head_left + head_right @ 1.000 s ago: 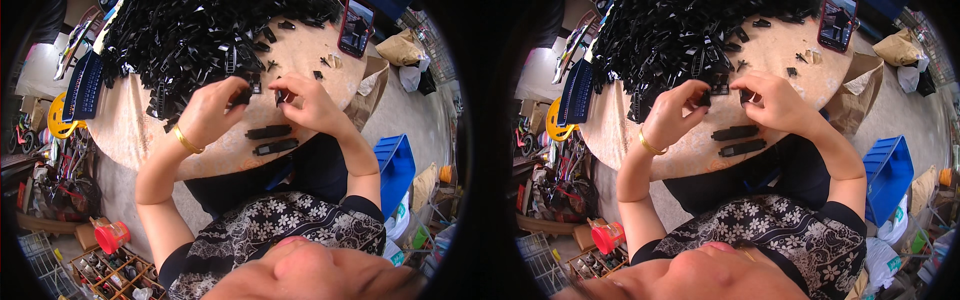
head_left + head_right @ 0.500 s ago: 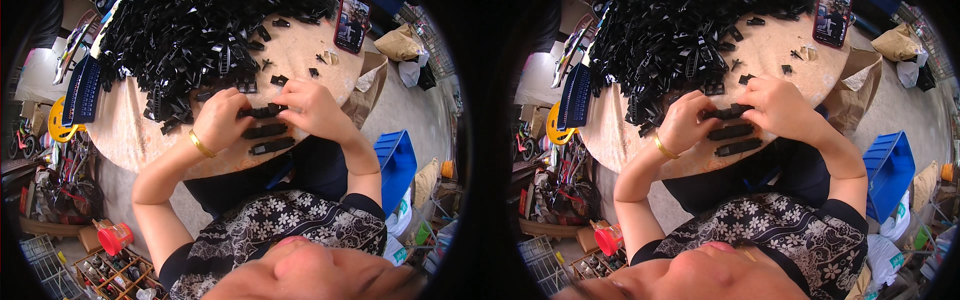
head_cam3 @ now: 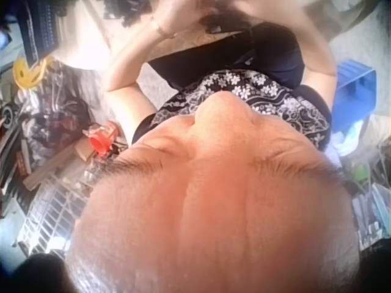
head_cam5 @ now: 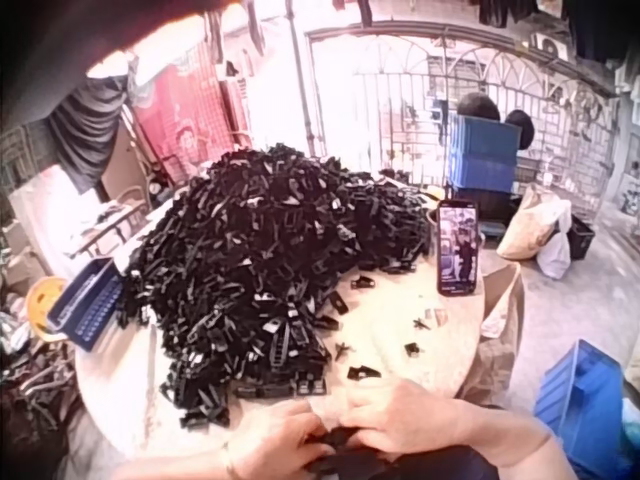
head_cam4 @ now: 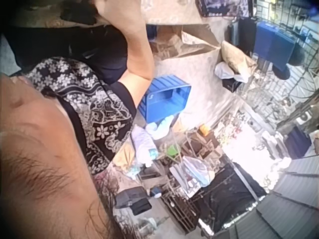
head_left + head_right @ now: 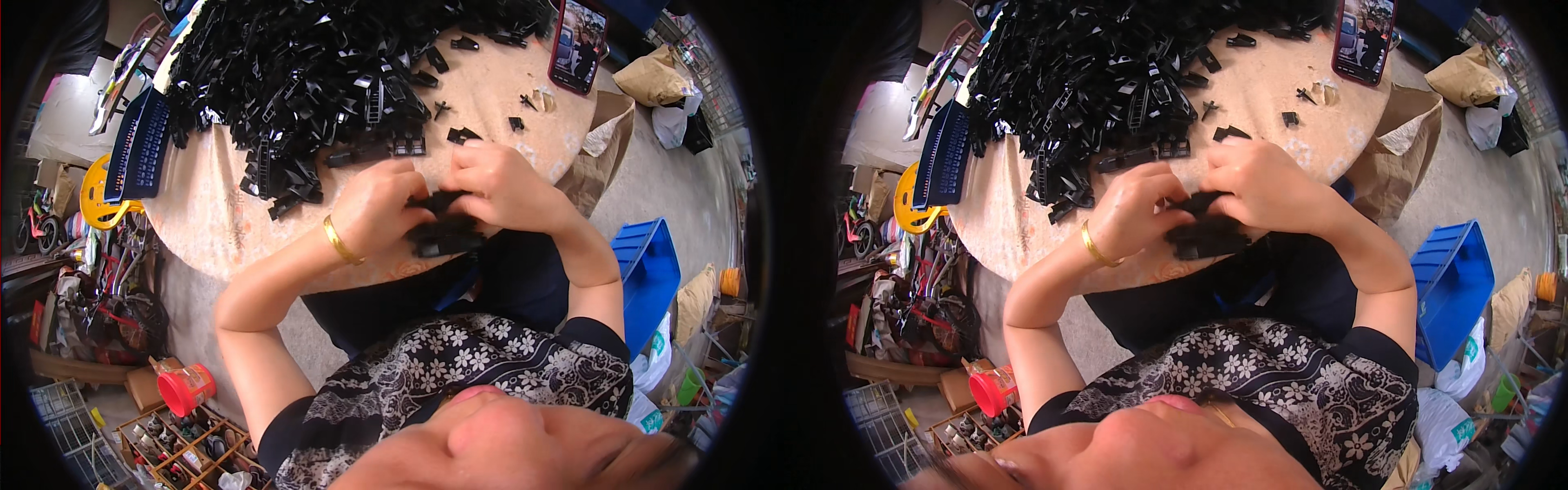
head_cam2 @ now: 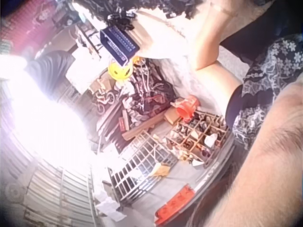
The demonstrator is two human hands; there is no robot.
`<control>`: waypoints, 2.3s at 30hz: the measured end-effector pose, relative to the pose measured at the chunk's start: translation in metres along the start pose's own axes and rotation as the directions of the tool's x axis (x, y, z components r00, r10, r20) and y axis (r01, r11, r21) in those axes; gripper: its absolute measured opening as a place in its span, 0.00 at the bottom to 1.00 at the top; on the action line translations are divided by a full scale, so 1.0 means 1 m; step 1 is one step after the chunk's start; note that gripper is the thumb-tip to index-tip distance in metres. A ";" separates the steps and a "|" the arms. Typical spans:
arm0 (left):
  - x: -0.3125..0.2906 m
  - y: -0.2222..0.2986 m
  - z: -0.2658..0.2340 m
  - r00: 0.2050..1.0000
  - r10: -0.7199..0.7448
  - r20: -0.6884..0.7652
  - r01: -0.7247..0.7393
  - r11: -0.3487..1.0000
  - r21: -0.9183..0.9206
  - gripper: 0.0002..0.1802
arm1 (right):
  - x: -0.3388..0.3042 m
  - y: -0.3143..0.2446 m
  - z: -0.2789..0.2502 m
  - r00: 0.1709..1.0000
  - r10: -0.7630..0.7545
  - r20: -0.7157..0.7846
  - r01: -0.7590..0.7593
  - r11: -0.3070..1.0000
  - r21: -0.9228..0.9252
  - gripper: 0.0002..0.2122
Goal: The person assembles plastic components by fitting smaller pieces into bases by hand and stacks the assembled parts on the table.
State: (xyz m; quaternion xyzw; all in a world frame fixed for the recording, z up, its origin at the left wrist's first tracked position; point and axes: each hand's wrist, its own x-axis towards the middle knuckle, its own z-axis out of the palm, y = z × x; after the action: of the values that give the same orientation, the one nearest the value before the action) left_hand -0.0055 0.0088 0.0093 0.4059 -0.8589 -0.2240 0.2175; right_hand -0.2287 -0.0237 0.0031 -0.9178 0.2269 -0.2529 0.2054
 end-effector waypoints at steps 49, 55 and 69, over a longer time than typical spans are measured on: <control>0.006 -0.008 -0.001 0.994 -0.090 -0.066 0.090 0.996 -0.005 0.14 | 0.005 0.007 0.002 0.999 0.039 -0.003 -0.039 0.999 0.024 0.05; 0.016 -0.017 -0.022 0.982 0.077 -0.173 -0.041 0.979 0.201 0.22 | 0.021 0.018 0.014 0.985 0.076 -0.153 -0.079 0.997 -0.012 0.08; 0.017 -0.030 -0.042 0.789 -0.196 -0.582 0.199 0.978 -0.061 0.07 | 0.006 0.030 0.007 0.956 0.150 -0.252 -0.205 0.956 -0.211 0.11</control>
State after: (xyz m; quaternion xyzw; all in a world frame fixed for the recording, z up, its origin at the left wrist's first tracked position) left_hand 0.0260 -0.0307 0.0290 0.5429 -0.7036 -0.1082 0.4456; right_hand -0.2291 -0.0495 -0.0148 -0.8752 0.3599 -0.3107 0.0895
